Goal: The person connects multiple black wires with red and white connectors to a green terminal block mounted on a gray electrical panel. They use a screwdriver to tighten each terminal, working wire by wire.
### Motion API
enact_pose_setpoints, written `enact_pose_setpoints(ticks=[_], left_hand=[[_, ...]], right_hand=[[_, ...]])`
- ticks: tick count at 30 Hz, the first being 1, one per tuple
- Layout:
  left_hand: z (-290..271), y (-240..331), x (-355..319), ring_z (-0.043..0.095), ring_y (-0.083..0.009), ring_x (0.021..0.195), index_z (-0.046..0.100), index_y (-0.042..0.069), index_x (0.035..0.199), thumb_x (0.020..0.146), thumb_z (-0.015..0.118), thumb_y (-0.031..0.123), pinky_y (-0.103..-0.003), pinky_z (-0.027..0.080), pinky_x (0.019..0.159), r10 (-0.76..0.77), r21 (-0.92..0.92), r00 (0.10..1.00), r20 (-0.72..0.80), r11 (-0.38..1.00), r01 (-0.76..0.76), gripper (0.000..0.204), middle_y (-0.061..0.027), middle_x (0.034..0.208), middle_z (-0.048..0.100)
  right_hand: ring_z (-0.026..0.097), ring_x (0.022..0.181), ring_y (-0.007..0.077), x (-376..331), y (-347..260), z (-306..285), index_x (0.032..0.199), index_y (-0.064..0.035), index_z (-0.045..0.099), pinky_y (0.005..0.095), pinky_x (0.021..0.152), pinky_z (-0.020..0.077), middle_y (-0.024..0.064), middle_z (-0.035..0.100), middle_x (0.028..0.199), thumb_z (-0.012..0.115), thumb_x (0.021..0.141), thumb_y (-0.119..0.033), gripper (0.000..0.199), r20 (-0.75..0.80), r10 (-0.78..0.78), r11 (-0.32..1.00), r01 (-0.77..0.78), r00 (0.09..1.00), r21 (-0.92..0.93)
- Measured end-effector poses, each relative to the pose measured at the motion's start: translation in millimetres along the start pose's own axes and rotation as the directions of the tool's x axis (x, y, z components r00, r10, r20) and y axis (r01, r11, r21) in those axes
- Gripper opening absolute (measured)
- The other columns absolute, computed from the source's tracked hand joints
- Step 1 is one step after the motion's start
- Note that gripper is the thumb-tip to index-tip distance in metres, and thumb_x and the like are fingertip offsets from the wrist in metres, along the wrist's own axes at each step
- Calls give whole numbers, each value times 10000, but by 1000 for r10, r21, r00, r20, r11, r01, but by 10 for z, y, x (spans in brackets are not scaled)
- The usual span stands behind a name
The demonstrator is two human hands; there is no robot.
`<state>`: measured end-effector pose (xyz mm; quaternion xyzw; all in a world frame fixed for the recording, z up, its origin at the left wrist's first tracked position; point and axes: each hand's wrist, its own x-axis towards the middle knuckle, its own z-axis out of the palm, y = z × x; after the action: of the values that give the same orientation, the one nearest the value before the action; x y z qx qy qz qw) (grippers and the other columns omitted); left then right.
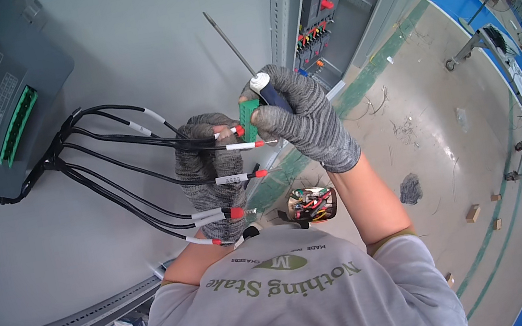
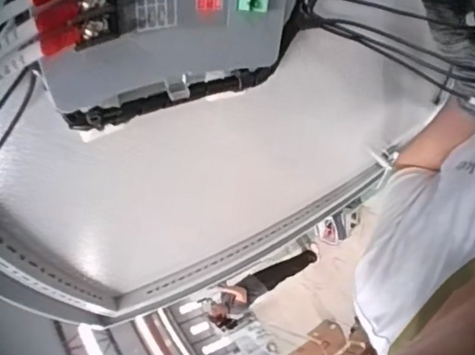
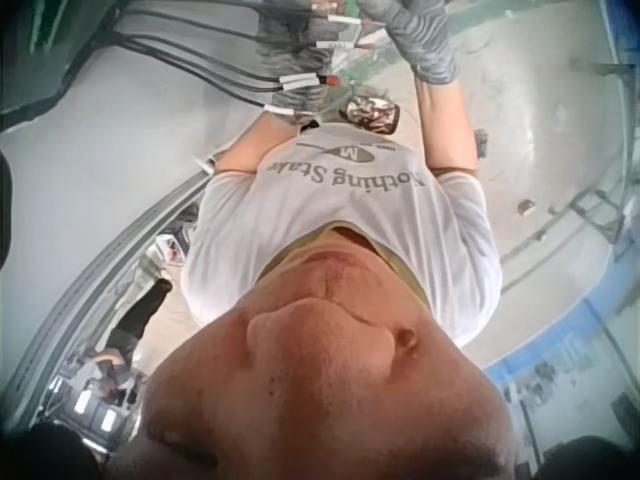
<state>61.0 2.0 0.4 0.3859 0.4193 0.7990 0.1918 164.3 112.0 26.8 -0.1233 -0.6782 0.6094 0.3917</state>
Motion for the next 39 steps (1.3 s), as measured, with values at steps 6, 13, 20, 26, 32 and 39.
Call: enact_pose_setpoints(ticks=[6, 13, 20, 26, 32, 39], left_hand=[[-50, -8, -6, 591, -137, 859, 576, 58, 946, 856, 638, 34, -272, 482, 780, -144, -17, 990, -8, 989, 144, 112, -53, 930, 583], [-35, -36, 0, 599, -149, 869, 573, 44, 958, 839, 656, 60, -277, 485, 782, 48, -13, 999, -12, 999, -48, 146, -72, 934, 593], [40, -12, 31, 598, -164, 862, 537, 31, 965, 828, 677, 53, -294, 490, 785, 59, -17, 994, -89, 998, -61, 198, -90, 953, 582], [23, -71, 48, 599, -162, 848, 537, 30, 966, 826, 683, 51, -291, 490, 774, 72, -19, 994, -88, 997, -74, 203, -90, 949, 582], [27, -48, 55, 597, -159, 845, 551, 41, 957, 840, 666, 47, -287, 490, 770, 94, -10, 994, -56, 995, -95, 164, -83, 942, 582], [-16, -48, 76, 592, -145, 881, 587, 45, 950, 829, 669, 15, -283, 490, 773, 86, 11, 996, -6, 996, -86, 150, -83, 953, 589]], right_hand=[[567, 606, 73, 2, -101, 31, 986, -30, 601, 225, 547, 467, 20, 591, 773, 689, 824, -206, 255, 25, -11, 996, 13, 1000, -85], [587, 732, 88, -53, -79, 69, 1028, -38, 595, 235, 609, 496, 35, 603, 891, 681, 822, -143, 247, -43, -105, 993, 102, 994, -65], [580, 779, 98, -85, -116, 56, 1066, -38, 586, 238, 649, 494, 38, 603, 932, 686, 819, -98, 273, -69, 15, 999, -12, 997, 43], [576, 776, 96, -70, -73, 8, 1076, -37, 582, 242, 655, 493, 39, 601, 934, 677, 829, -90, 270, -23, 52, 997, -50, 998, 60], [577, 782, 117, -54, -66, 25, 1060, -55, 593, 267, 687, 496, 31, 605, 933, 689, 829, -125, 259, -45, 18, 1000, -19, 999, -8], [595, 829, 140, -54, -159, 59, 988, -52, 611, 289, 749, 485, 43, 615, 892, 712, 807, -209, 261, -30, -2, 978, -4, 1000, -209]])
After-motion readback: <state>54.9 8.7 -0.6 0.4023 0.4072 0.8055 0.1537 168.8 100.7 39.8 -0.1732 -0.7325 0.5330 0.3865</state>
